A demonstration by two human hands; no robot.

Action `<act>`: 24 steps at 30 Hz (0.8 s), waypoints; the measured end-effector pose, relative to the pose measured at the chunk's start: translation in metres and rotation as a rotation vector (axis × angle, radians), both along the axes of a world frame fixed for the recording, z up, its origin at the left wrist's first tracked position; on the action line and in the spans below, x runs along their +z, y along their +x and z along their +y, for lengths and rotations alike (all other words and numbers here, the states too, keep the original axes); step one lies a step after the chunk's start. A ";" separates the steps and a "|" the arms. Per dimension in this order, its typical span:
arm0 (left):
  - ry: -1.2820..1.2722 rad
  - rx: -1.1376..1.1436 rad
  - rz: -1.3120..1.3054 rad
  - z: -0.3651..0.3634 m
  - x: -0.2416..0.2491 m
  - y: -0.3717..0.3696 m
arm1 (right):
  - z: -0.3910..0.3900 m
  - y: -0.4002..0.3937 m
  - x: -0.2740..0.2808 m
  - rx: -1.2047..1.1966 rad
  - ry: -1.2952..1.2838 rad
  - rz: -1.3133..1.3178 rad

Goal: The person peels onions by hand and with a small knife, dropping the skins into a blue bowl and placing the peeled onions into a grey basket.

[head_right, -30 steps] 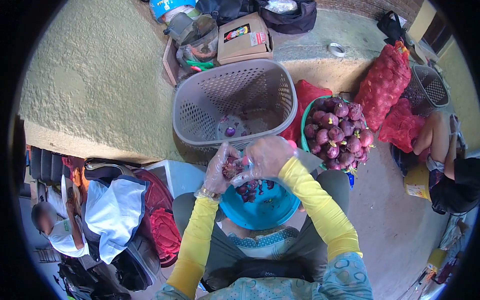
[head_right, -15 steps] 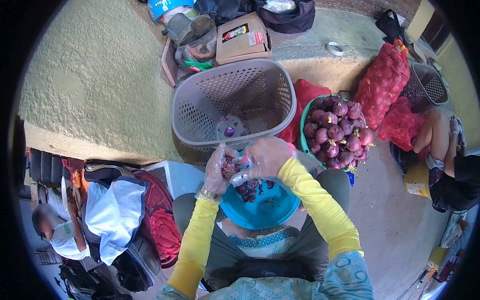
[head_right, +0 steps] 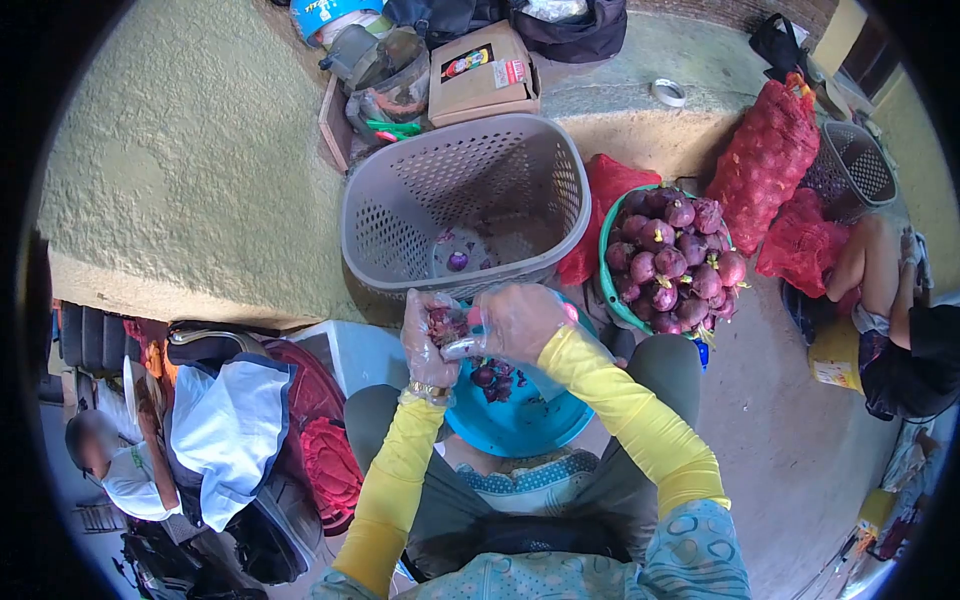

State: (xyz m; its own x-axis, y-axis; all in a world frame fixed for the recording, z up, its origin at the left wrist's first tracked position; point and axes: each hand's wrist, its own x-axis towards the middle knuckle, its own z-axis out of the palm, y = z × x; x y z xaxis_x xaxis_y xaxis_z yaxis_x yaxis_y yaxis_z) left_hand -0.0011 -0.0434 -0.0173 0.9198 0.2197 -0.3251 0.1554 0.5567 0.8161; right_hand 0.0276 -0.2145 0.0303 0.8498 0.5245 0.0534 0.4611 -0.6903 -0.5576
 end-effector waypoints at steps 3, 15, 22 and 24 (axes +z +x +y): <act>-0.044 0.056 -0.066 -0.001 -0.003 0.000 | 0.004 -0.003 -0.002 -0.020 0.045 -0.010; -0.313 -0.232 0.169 0.005 0.022 0.007 | -0.011 0.007 -0.003 0.018 0.010 -0.053; 0.404 -0.229 -0.192 0.005 -0.008 0.001 | -0.011 0.005 0.002 0.003 -0.038 -0.105; 0.125 -0.190 -0.090 0.002 0.000 0.000 | -0.008 0.004 -0.005 -0.015 -0.006 -0.095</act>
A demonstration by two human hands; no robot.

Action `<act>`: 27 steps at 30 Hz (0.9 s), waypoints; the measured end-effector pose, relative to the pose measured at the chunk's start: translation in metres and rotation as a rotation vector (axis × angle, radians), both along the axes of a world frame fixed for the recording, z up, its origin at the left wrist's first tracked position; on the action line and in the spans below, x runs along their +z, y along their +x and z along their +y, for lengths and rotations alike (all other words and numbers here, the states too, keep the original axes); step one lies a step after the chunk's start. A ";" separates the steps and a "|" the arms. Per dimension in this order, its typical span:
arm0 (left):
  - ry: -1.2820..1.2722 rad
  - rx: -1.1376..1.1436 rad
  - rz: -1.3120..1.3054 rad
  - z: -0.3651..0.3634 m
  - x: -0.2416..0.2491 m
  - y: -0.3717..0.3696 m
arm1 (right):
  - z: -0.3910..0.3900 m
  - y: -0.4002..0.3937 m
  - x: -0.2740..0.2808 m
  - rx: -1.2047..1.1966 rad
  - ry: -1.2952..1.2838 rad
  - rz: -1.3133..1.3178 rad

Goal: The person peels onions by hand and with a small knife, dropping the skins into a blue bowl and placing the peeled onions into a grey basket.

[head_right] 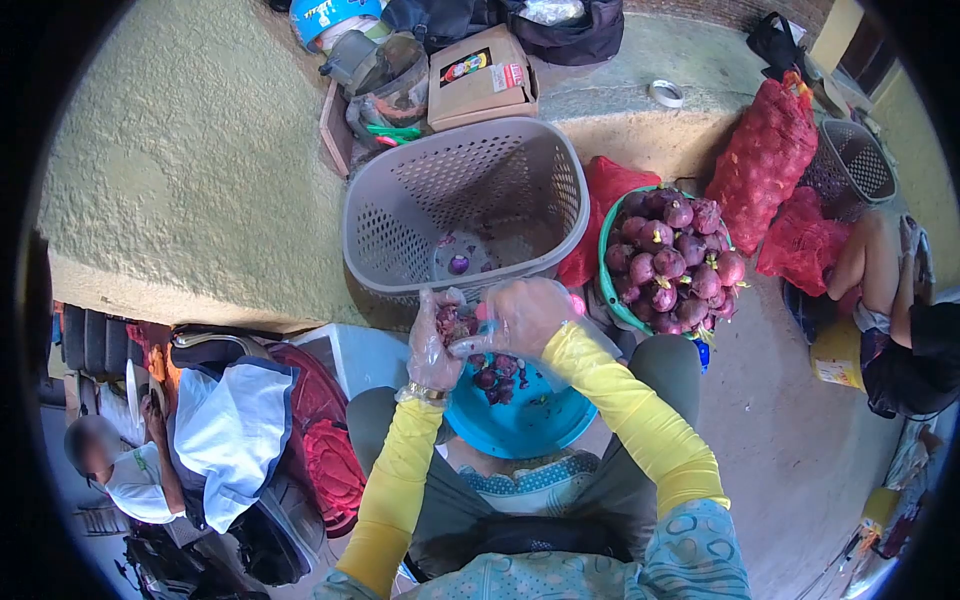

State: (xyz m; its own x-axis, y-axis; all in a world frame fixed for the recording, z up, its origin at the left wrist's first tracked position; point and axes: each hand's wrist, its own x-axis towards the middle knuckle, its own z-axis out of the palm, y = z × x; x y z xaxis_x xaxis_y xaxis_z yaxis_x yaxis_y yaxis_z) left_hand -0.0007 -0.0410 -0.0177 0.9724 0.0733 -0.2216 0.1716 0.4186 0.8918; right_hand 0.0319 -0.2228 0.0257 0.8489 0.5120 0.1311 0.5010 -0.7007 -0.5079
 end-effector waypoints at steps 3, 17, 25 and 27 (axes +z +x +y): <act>-0.265 0.104 0.127 -0.005 0.005 0.002 | 0.004 0.000 0.001 -0.040 0.011 0.031; -0.382 -0.190 0.285 0.015 0.017 0.008 | -0.003 0.007 -0.001 0.027 0.030 0.086; -0.475 -0.056 0.237 0.005 -0.002 0.001 | 0.001 0.003 0.006 0.027 -0.028 0.115; -0.469 -0.024 0.203 0.002 -0.004 0.001 | 0.004 0.002 0.005 0.012 -0.006 0.124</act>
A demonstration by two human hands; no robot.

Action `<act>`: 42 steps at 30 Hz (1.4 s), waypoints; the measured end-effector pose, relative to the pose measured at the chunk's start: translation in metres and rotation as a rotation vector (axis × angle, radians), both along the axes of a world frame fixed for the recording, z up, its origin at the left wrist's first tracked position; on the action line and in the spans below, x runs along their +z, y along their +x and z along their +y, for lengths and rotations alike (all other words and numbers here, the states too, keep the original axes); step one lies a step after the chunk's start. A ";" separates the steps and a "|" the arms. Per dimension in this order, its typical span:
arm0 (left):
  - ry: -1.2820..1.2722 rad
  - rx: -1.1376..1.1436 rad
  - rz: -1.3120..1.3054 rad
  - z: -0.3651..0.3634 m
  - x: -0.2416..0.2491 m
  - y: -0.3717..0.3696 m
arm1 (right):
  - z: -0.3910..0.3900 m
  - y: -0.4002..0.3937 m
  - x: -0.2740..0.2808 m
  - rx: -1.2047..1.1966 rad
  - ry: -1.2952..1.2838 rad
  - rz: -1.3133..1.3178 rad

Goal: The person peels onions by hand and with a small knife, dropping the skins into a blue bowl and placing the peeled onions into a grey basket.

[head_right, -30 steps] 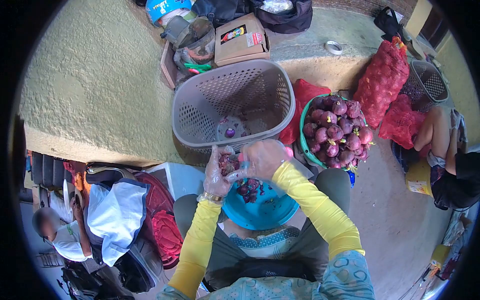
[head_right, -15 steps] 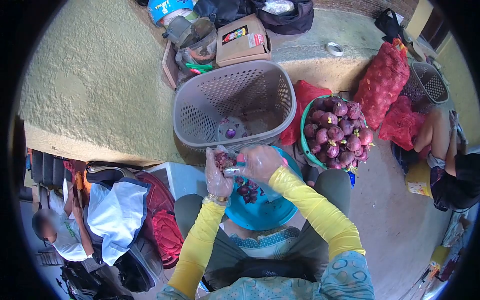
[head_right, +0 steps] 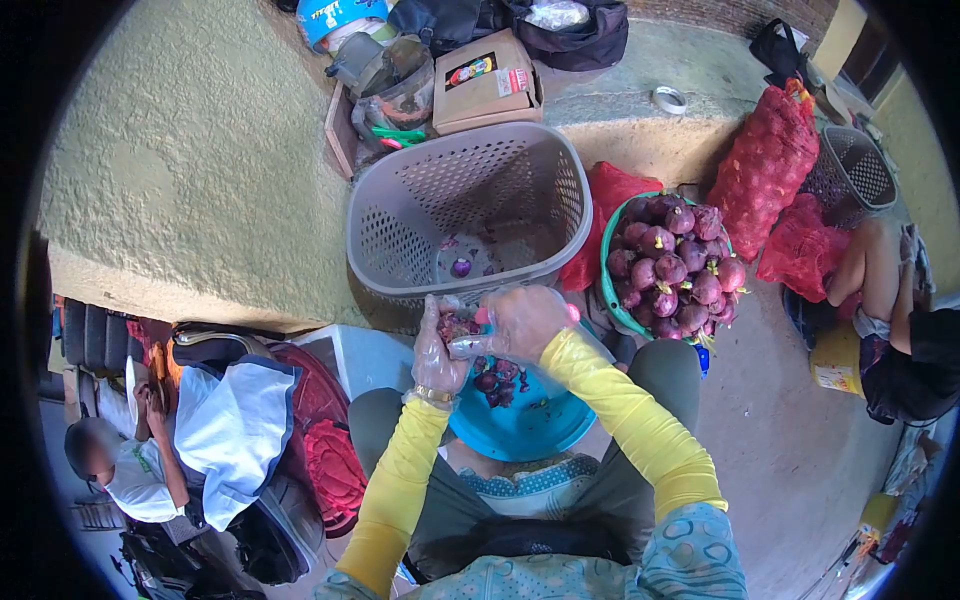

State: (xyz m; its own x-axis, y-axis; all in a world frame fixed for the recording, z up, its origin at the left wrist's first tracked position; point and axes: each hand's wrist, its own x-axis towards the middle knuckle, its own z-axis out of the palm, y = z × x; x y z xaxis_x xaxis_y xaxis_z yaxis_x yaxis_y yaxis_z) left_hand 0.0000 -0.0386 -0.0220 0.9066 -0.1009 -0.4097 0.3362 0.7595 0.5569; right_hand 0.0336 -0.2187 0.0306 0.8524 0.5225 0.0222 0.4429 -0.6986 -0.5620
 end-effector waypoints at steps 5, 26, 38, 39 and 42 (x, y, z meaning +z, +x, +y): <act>0.109 0.238 -0.011 -0.004 -0.006 0.003 | 0.011 -0.008 -0.012 -0.097 0.115 -0.056; -0.047 0.172 0.031 -0.002 -0.013 0.002 | 0.009 -0.008 -0.018 0.014 0.070 -0.026; 0.065 0.027 0.030 0.004 0.019 0.010 | -0.001 0.006 -0.009 0.103 0.168 0.111; 0.066 0.028 0.030 0.005 0.020 0.010 | -0.003 0.008 -0.005 0.104 0.168 0.110; 0.047 -0.090 0.117 0.003 0.016 0.007 | -0.007 0.008 0.004 0.153 0.046 0.013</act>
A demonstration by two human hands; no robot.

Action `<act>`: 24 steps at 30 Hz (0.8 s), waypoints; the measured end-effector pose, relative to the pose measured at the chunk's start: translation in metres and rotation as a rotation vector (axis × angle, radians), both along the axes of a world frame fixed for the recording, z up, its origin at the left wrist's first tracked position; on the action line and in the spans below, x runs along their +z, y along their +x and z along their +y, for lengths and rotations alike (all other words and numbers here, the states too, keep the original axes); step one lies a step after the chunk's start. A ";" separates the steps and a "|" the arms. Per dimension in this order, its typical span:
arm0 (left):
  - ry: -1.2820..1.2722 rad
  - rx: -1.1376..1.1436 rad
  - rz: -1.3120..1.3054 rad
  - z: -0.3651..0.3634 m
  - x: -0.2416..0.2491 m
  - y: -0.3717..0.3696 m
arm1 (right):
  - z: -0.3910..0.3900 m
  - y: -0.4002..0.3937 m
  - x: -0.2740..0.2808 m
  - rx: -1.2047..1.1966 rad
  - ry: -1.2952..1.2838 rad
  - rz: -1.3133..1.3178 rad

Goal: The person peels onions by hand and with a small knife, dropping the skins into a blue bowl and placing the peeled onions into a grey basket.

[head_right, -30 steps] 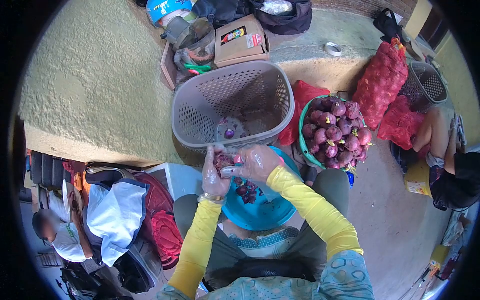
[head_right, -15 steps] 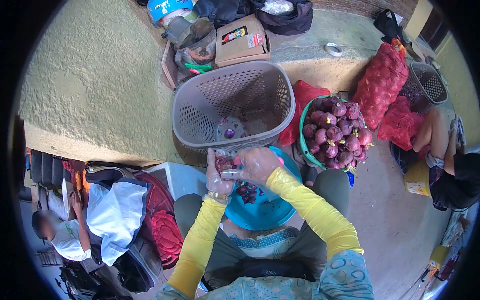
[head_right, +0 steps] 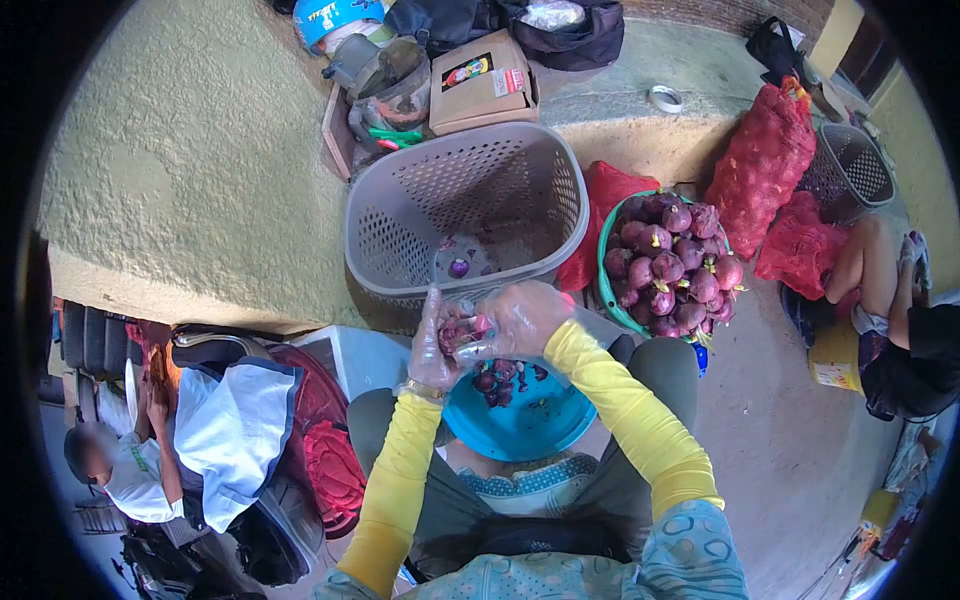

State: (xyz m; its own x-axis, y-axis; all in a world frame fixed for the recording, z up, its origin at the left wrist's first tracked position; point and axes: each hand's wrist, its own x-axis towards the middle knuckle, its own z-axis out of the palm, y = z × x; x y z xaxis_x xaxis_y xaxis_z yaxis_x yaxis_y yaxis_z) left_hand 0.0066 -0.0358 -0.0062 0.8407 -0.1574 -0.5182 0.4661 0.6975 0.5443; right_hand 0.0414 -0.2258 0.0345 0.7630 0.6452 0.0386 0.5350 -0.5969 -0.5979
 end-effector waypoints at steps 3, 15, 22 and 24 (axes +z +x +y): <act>0.050 0.119 -0.067 -0.006 -0.024 -0.003 | 0.004 -0.006 0.000 0.001 -0.057 -0.007; -0.033 0.354 -0.130 -0.009 -0.013 -0.005 | 0.029 -0.023 -0.028 -0.163 0.242 0.140; 0.497 0.046 -0.486 -0.001 -0.012 -0.007 | 0.001 0.002 -0.003 -0.019 0.110 0.086; 0.381 -0.092 -0.351 -0.002 -0.007 -0.002 | -0.002 0.004 -0.005 0.009 0.084 0.005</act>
State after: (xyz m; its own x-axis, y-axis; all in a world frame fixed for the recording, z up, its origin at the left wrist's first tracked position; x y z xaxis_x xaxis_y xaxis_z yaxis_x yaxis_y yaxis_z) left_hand 0.0044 -0.0374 -0.0128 0.9655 -0.0936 -0.2431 0.2603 0.3845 0.8857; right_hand 0.0453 -0.2282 0.0297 0.7573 0.6470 0.0889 0.5373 -0.5398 -0.6480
